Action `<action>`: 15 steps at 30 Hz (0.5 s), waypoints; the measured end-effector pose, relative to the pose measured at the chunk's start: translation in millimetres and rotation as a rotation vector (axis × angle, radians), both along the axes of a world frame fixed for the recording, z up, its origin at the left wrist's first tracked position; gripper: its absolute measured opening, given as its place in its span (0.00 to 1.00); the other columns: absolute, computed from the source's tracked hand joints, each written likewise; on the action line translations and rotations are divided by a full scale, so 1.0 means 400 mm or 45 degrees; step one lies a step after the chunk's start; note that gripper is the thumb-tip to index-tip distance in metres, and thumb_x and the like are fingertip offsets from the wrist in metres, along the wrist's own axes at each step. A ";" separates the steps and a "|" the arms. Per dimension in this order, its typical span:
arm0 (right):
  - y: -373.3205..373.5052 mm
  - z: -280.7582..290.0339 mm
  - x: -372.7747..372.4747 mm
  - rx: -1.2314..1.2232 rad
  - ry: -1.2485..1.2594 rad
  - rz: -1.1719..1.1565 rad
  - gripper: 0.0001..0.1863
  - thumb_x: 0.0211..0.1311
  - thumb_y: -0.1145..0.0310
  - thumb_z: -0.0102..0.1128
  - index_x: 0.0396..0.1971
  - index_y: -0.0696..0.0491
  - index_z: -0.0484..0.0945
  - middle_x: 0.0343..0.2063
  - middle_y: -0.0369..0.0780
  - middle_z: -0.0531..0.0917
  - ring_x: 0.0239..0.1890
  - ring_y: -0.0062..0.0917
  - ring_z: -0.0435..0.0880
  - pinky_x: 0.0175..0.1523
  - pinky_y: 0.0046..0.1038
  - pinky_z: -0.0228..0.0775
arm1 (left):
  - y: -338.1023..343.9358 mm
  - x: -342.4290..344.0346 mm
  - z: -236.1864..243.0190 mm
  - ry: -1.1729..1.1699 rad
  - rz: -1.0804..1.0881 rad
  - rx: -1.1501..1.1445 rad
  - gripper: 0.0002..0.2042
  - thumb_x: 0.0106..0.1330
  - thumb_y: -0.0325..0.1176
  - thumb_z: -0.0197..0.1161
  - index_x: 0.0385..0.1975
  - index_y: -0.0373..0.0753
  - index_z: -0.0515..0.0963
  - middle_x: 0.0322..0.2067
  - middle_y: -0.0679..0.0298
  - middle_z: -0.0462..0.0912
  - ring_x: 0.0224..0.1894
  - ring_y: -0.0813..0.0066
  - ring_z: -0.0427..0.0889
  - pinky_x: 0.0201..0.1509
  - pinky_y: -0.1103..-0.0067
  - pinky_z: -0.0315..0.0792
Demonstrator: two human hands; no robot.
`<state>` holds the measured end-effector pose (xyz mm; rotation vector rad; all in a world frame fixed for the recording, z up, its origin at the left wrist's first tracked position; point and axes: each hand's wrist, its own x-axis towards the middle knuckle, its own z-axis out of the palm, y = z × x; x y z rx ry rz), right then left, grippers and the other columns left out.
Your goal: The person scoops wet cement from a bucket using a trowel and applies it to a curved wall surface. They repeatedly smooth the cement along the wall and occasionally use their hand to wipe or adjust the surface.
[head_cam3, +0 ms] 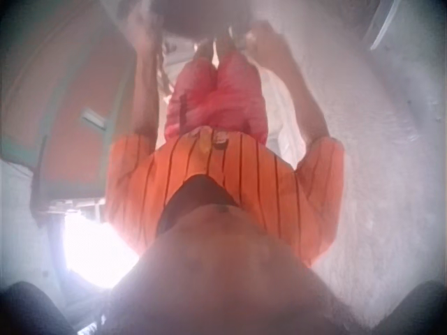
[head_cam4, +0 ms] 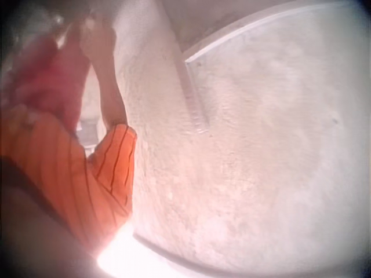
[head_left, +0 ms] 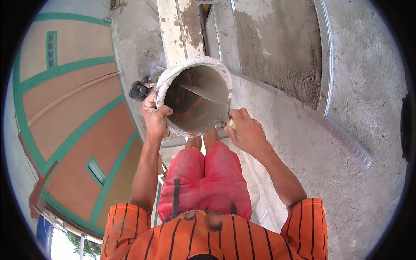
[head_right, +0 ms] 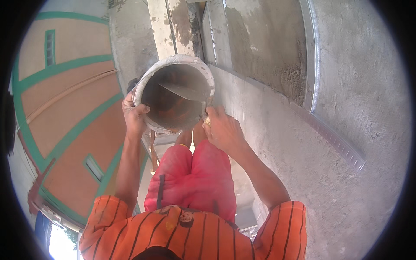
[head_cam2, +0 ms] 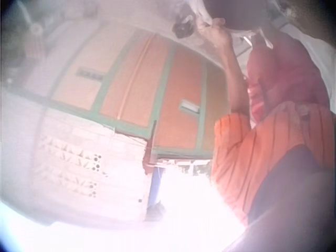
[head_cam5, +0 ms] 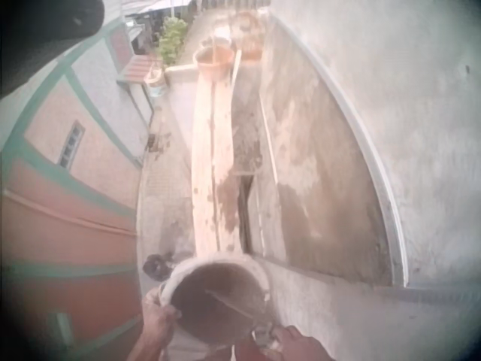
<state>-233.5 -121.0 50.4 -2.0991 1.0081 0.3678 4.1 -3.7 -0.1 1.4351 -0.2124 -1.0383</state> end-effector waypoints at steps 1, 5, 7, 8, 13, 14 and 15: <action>-0.009 -0.028 0.054 -0.158 0.072 0.058 0.15 0.57 0.70 0.60 0.42 0.60 0.71 0.35 0.48 0.74 0.33 0.43 0.81 0.36 0.38 0.76 | -0.019 0.000 0.010 -0.104 -0.067 0.001 0.29 0.36 0.20 0.50 0.46 0.30 0.78 0.35 0.66 0.82 0.32 0.81 0.76 0.41 0.86 0.70; 0.012 -0.065 0.144 -0.447 0.171 0.333 0.13 0.57 0.73 0.54 0.41 0.62 0.71 0.33 0.47 0.74 0.28 0.41 0.83 0.31 0.36 0.78 | -0.063 0.032 0.040 -0.122 -0.045 -0.117 0.30 0.35 0.23 0.50 0.47 0.29 0.78 0.34 0.64 0.82 0.33 0.79 0.76 0.43 0.85 0.71; 0.018 -0.059 0.128 -0.392 0.175 0.455 0.12 0.56 0.74 0.54 0.40 0.62 0.72 0.33 0.47 0.75 0.26 0.38 0.84 0.28 0.35 0.79 | -0.065 0.075 0.046 -0.194 -0.030 -0.097 0.30 0.34 0.23 0.50 0.46 0.29 0.78 0.35 0.63 0.82 0.35 0.77 0.77 0.46 0.83 0.71; 0.012 -0.052 0.117 -0.368 0.162 0.467 0.12 0.55 0.74 0.55 0.40 0.62 0.72 0.33 0.47 0.76 0.25 0.36 0.84 0.27 0.34 0.79 | -0.066 0.081 0.044 -0.176 -0.017 -0.095 0.30 0.33 0.23 0.50 0.45 0.28 0.78 0.35 0.62 0.82 0.36 0.75 0.78 0.46 0.81 0.72; -0.031 -0.017 0.161 -0.490 0.104 0.382 0.14 0.52 0.74 0.58 0.40 0.62 0.75 0.32 0.46 0.80 0.27 0.33 0.86 0.27 0.31 0.79 | -0.081 0.103 0.047 -0.166 -0.070 -0.143 0.29 0.33 0.24 0.51 0.43 0.28 0.78 0.36 0.61 0.83 0.38 0.74 0.79 0.48 0.81 0.72; -0.026 -0.006 0.182 -0.505 0.131 0.411 0.15 0.52 0.74 0.58 0.40 0.62 0.75 0.31 0.46 0.80 0.27 0.34 0.86 0.28 0.32 0.79 | -0.087 0.110 0.052 -0.192 -0.096 -0.134 0.29 0.32 0.24 0.51 0.43 0.27 0.78 0.36 0.60 0.83 0.38 0.74 0.79 0.48 0.81 0.72; -0.026 0.007 0.196 -0.580 0.065 0.407 0.15 0.52 0.73 0.58 0.41 0.62 0.76 0.31 0.46 0.81 0.27 0.35 0.86 0.29 0.32 0.79 | -0.097 0.124 0.057 -0.271 -0.100 -0.165 0.29 0.32 0.24 0.51 0.43 0.27 0.78 0.37 0.60 0.83 0.38 0.74 0.79 0.49 0.81 0.72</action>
